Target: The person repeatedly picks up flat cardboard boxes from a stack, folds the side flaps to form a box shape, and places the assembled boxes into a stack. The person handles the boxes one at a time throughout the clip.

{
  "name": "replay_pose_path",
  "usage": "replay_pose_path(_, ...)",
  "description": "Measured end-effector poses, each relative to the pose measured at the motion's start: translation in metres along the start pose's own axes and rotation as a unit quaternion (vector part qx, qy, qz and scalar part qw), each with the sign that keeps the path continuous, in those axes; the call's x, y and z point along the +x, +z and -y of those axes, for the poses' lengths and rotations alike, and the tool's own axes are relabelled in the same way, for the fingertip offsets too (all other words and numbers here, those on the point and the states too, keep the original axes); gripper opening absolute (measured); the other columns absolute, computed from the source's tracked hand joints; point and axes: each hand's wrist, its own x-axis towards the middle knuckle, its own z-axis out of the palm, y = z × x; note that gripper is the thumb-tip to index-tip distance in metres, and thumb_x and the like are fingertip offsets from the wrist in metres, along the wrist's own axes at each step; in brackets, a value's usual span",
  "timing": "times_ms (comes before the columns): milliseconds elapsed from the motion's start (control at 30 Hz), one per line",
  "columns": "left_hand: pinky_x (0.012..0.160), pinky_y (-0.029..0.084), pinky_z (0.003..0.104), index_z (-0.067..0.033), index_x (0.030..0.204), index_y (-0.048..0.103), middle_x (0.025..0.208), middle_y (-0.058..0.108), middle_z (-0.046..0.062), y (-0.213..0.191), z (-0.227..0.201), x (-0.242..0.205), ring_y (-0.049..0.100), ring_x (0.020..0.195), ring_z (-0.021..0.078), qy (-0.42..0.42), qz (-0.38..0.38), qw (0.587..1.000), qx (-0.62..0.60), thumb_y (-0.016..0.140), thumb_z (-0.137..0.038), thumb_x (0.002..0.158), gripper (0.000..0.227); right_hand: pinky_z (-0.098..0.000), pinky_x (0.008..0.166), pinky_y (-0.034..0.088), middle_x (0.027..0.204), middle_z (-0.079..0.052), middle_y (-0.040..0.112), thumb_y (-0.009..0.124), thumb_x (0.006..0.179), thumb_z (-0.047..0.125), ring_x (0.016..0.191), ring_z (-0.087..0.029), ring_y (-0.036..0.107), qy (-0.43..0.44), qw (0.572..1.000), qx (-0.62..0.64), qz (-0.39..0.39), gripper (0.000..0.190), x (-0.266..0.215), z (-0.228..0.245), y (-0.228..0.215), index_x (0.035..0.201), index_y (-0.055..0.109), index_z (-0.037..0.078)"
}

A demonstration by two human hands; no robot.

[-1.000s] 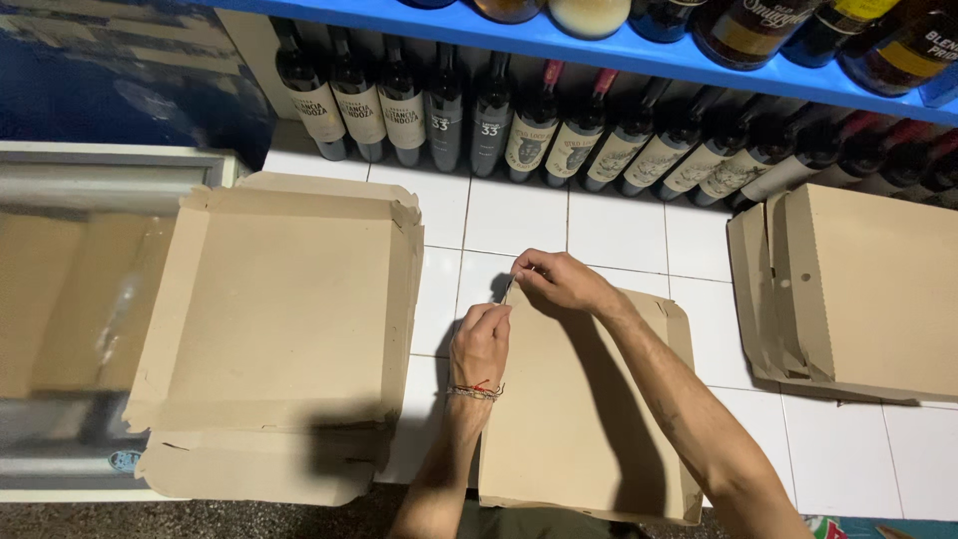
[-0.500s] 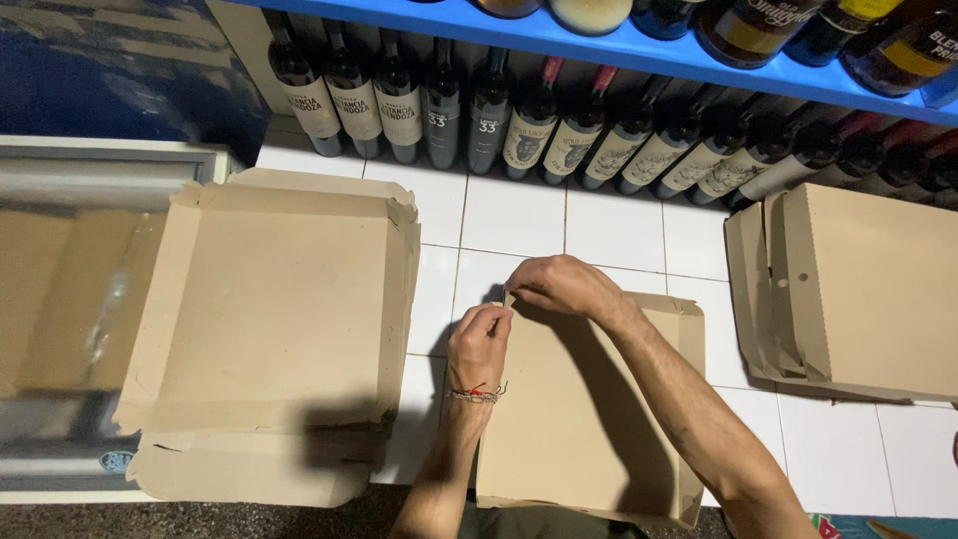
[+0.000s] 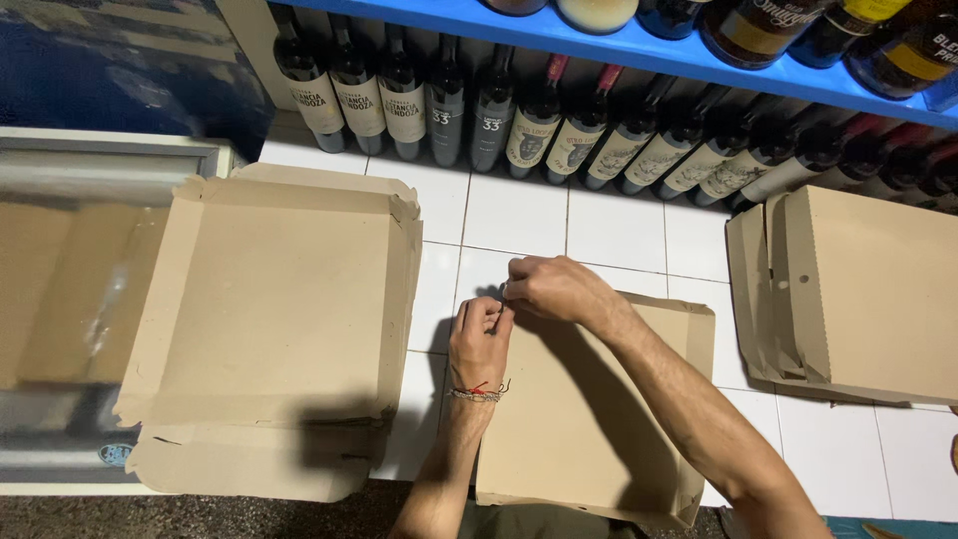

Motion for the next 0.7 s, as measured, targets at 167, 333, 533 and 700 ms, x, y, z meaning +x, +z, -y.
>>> replay_pose_path(167, 0.067, 0.065, 0.033, -0.0183, 0.093, 0.065, 0.087, 0.070, 0.002, -0.001, 0.005, 0.003, 0.078, 0.080, 0.0237, -0.014, 0.004, 1.000, -0.011, 0.081, -0.015, 0.085, 0.018, -0.0456, 0.088, 0.062, 0.112, 0.001, 0.065, 0.067, 0.091, 0.028, 0.105, -0.025, 0.070, 0.002, 0.999, 0.030, -0.015, 0.018, -0.006, -0.001, -0.013, 0.108, 0.071, 0.025)
replay_pose_path(333, 0.069, 0.065, 0.033, -0.0136, 0.094, 0.068, 0.090, 0.070, 0.005, -0.009, 0.007, 0.010, 0.078, 0.081, 0.0264, 0.005, 0.021, 0.999, -0.028, 0.081, -0.007, 0.083, 0.018, -0.0491, 0.100, 0.057, 0.114, -0.006, 0.071, 0.060, 0.100, 0.027, 0.112, -0.030, 0.070, 0.102, 0.978, 0.178, -0.038, 0.025, -0.054, 0.020, -0.064, 0.121, 0.072, 0.020)
replay_pose_path(533, 0.078, 0.064, 0.040, -0.0126, 0.101, 0.072, 0.108, 0.069, 0.007, -0.021, 0.010, 0.018, 0.076, 0.090, 0.0311, -0.006, 0.094, 0.995, 0.006, 0.080, -0.008, 0.086, 0.018, -0.0541, 0.106, 0.053, 0.130, -0.011, 0.068, 0.068, 0.094, 0.030, 0.125, -0.038, 0.064, 0.287, 0.909, 0.250, -0.169, 0.040, -0.164, -0.032, -0.004, 0.132, 0.067, 0.018)
replay_pose_path(700, 0.095, 0.055, 0.046, -0.0112, 0.109, 0.070, 0.130, 0.060, 0.015, -0.015, 0.026, 0.025, 0.070, 0.104, 0.0397, -0.016, 0.158, 0.984, 0.080, 0.071, -0.008, 0.091, 0.019, -0.0541, 0.112, 0.047, 0.144, -0.026, 0.054, 0.074, 0.095, 0.024, 0.137, -0.044, 0.052, 0.472, 0.772, 0.346, -0.249, 0.063, -0.241, -0.051, 0.046, 0.150, 0.052, 0.003)
